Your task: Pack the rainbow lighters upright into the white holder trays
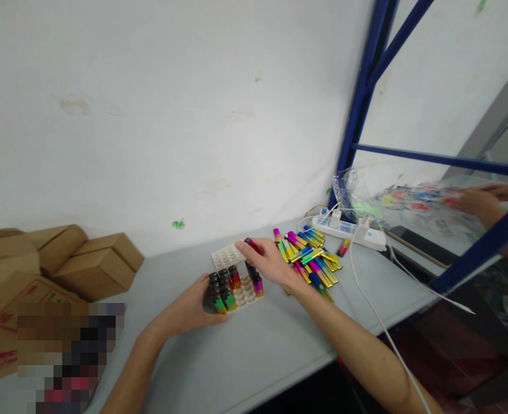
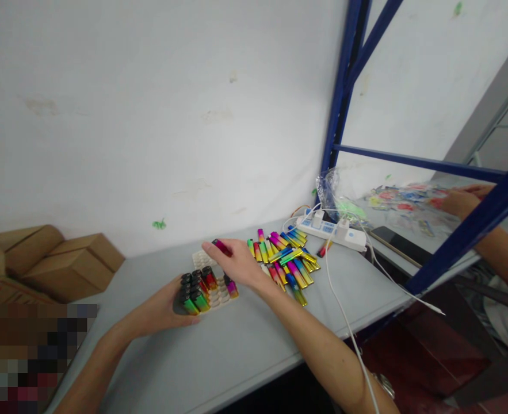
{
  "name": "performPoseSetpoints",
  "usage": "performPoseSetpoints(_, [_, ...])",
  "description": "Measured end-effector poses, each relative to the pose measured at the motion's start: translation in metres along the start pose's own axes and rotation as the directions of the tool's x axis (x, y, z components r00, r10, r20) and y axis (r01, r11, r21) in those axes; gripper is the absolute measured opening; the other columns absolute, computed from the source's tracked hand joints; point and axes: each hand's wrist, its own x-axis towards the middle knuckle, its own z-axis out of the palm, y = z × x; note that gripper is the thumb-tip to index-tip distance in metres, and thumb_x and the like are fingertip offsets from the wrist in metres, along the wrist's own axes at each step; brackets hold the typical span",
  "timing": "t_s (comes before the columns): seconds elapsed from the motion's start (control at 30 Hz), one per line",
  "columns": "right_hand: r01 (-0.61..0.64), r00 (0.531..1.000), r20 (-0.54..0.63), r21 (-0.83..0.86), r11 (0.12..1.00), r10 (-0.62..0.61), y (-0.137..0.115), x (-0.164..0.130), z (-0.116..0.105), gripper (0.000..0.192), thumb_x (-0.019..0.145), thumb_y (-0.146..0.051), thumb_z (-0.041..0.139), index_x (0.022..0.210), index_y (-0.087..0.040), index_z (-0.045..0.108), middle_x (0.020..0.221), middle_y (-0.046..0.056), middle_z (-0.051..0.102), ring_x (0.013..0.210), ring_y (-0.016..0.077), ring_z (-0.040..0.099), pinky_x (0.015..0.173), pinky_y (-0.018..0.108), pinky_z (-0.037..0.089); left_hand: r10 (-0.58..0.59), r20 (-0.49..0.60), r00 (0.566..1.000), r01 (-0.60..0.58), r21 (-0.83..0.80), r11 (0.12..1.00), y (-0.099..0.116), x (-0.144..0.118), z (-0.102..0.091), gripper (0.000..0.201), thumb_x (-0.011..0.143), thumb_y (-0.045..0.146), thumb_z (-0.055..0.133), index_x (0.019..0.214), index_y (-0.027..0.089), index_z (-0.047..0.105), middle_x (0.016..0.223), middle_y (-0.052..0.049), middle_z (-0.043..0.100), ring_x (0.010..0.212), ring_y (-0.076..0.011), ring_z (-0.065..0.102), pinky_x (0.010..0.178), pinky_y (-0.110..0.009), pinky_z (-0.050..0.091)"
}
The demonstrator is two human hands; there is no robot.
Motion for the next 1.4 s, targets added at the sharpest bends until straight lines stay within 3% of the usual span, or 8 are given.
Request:
performPoseSetpoints(0.23, [-0.023, 0.991, -0.131, -0.081, 0.996, 0.012, 0.004, 0.000, 0.001, 0.046, 0.092, -0.058, 0.050, 0.063, -0.024, 0.039, 0.064, -0.004, 0.032, 0.062, 0.0117, 0.033, 0.057, 0.027, 0.024, 0.012, 0.003, 1.000, -0.012, -0.023, 1.000, -0.004, 0.001, 0.001, 0.081, 0.064, 0.027, 0.093, 0.138, 0.019, 0.062, 0.145, -0.016, 0.068, 0.129, -0.0394, 0.066, 0.115, -0.057, 0.054])
performPoseSetpoints(0.5, [0.043, 0.994, -0.100, -0.079, 0.996, -0.051, 0.002, 0.002, -0.002, 0.048, 0.096, -0.062, 0.059, 0.072, -0.023, 0.045, 0.067, -0.006, 0.036, 0.065, 0.0122, 0.037, 0.059, 0.026, 0.029, 0.002, 0.009, 1.000, -0.002, -0.010, 1.000, -0.003, 0.001, 0.000, 0.084, 0.063, 0.029, 0.093, 0.140, 0.017, 0.060, 0.146, -0.017, 0.067, 0.132, -0.0402, 0.064, 0.118, -0.057, 0.050])
performPoseSetpoints(0.67, [0.097, 0.994, 0.051, 0.055, 0.994, -0.099, 0.001, 0.002, -0.011, 0.034, 0.108, -0.054, 0.049, 0.112, -0.022, 0.059, 0.079, -0.004, 0.055, 0.069, 0.0137, 0.051, 0.064, 0.026, 0.045, -0.001, 0.002, 1.000, 0.001, -0.032, 0.999, -0.001, 0.001, 0.000, 0.083, 0.062, 0.029, 0.094, 0.138, 0.018, 0.061, 0.146, -0.016, 0.067, 0.131, -0.0393, 0.065, 0.117, -0.055, 0.051])
performPoseSetpoints(0.73, [0.153, 0.982, 0.101, 0.046, 0.987, -0.157, 0.000, 0.002, -0.014, 0.030, 0.108, -0.049, 0.052, 0.117, -0.022, 0.062, 0.093, 0.002, 0.063, 0.081, 0.0155, 0.060, 0.071, 0.028, 0.052, 0.000, 0.003, 1.000, 0.000, -0.024, 1.000, -0.001, 0.001, 0.001, 0.083, 0.062, 0.028, 0.094, 0.138, 0.018, 0.062, 0.148, -0.016, 0.066, 0.132, -0.0392, 0.064, 0.117, -0.054, 0.051])
performPoseSetpoints(0.83, [0.276, 0.955, 0.127, -0.046, 0.960, -0.268, -0.003, 0.002, -0.017, 0.025, 0.105, -0.042, 0.062, 0.115, -0.021, 0.071, 0.109, 0.007, 0.067, 0.103, 0.0193, 0.064, 0.088, 0.033, 0.057, 0.005, -0.002, 1.000, -0.005, -0.014, 1.000, 0.000, 0.001, 0.001, 0.083, 0.061, 0.029, 0.095, 0.138, 0.018, 0.062, 0.146, -0.016, 0.067, 0.131, -0.0390, 0.064, 0.118, -0.053, 0.050])
performPoseSetpoints(0.93, [0.342, 0.933, 0.167, -0.128, 0.931, -0.319, -0.006, 0.001, -0.019, 0.022, 0.102, -0.038, 0.070, 0.111, -0.020, 0.077, 0.107, 0.006, 0.072, 0.102, 0.0191, 0.068, 0.094, 0.034, 0.055, 0.007, -0.005, 1.000, -0.007, -0.009, 1.000, 0.000, 0.000, 0.001, 0.083, 0.062, 0.028, 0.094, 0.138, 0.018, 0.062, 0.144, -0.016, 0.068, 0.131, -0.0383, 0.064, 0.119, -0.053, 0.049])
performPoseSetpoints(1.23, [0.354, 0.905, 0.380, -0.431, 0.830, -0.189, -0.004, -0.001, -0.018, 0.015, 0.091, -0.023, 0.085, 0.102, -0.017, 0.078, 0.101, 0.006, 0.081, 0.097, 0.0205, 0.073, 0.093, 0.032, 0.051, -0.022, -0.005, 1.000, 0.022, 0.009, 1.000, 0.000, 0.001, 0.001, 0.082, 0.059, 0.033, 0.095, 0.134, 0.018, 0.066, 0.136, -0.014, 0.072, 0.127, -0.0390, 0.066, 0.116, -0.054, 0.051])
performPoseSetpoints(1.4, [0.366, 0.908, 0.377, -0.501, 0.785, -0.182, -0.002, -0.002, -0.009, 0.021, 0.087, -0.027, 0.089, 0.102, -0.016, 0.080, 0.108, 0.009, 0.075, 0.106, 0.0220, 0.068, 0.096, 0.032, 0.050, -0.002, -0.027, 1.000, 0.003, 0.036, 0.999, -0.001, 0.001, 0.001, 0.083, 0.057, 0.031, 0.096, 0.134, 0.021, 0.067, 0.137, -0.012, 0.072, 0.127, -0.0386, 0.066, 0.116, -0.053, 0.051])
